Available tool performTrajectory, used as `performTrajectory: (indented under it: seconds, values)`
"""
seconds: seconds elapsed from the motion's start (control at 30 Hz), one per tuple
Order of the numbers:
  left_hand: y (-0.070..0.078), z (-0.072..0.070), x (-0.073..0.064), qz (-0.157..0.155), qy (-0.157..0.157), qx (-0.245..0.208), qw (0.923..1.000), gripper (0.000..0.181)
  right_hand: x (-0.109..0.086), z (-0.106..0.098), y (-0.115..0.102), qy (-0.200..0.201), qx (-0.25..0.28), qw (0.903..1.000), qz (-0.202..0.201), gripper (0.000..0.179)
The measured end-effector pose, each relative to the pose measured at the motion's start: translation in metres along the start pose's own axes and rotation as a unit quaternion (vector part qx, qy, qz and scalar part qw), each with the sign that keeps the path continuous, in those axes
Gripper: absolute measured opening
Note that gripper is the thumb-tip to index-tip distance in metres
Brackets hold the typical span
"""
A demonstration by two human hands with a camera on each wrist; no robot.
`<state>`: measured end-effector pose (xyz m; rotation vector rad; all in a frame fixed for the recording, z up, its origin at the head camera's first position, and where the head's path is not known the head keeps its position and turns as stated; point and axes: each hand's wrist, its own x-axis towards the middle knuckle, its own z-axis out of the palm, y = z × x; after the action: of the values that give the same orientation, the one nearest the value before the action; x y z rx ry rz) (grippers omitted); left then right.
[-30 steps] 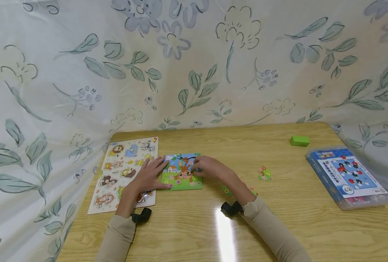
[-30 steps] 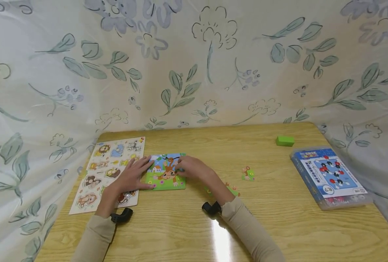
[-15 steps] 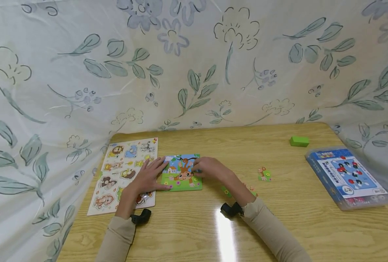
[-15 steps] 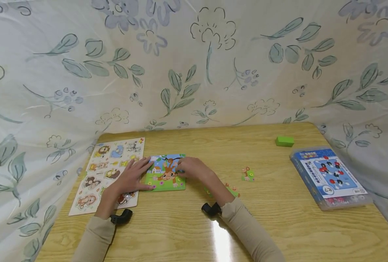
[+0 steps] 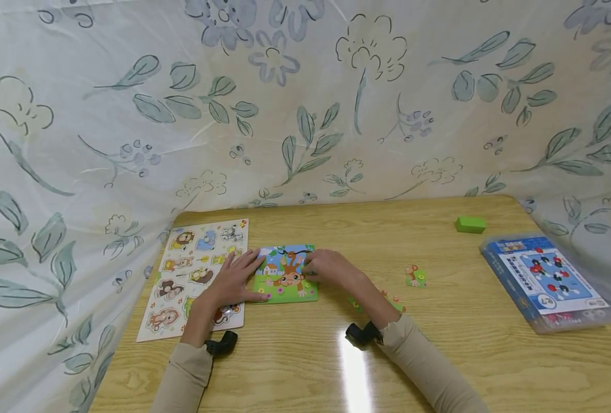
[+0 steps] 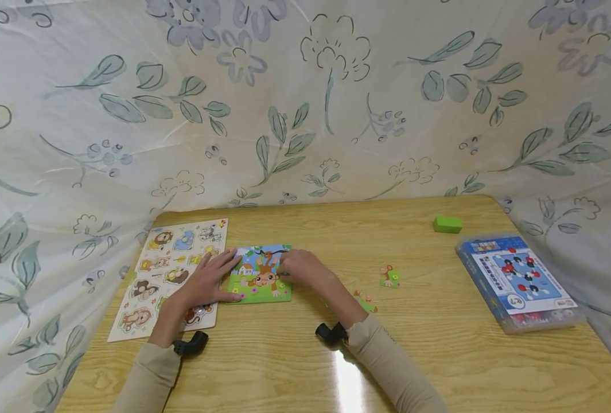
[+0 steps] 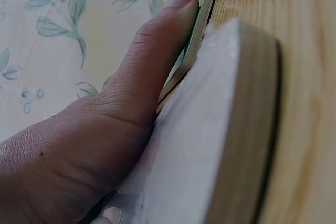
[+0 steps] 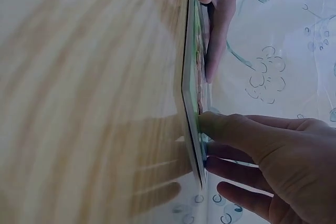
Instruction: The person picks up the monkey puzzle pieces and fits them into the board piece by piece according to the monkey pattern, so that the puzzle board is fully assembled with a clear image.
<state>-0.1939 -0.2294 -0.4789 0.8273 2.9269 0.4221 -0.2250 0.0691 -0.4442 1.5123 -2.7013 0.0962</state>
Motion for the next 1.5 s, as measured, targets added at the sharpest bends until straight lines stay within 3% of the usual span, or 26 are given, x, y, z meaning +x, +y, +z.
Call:
performTrajectory:
  seconds: [0.17,0.37,0.6,0.97,1.5]
  values:
    - [0.000,0.000,0.000,0.003,-0.001,-0.001,1.0000,0.104,0.003,0.000,-0.004,-0.010,0.063,0.9978,0.019,0.013]
    - [0.000,0.000,0.000,-0.001,-0.004,-0.005,1.0000,0.104,0.006,-0.001,-0.007,-0.053,0.128,0.9894,0.046,0.022]
    - [-0.001,0.000,0.000,-0.001,-0.003,-0.003,1.0000,0.104,0.006,-0.003,-0.009,-0.066,0.144,0.9864,0.045,0.028]
    - [-0.001,0.002,0.000,-0.005,-0.005,0.002,1.0000,0.104,0.005,0.001,-0.010,-0.022,0.130,0.9893,0.062,0.019]
    - [-0.003,0.000,-0.001,0.001,0.000,0.002,1.0000,0.103,0.003,0.003,-0.012,-0.016,0.118,0.9907,0.066,0.008]
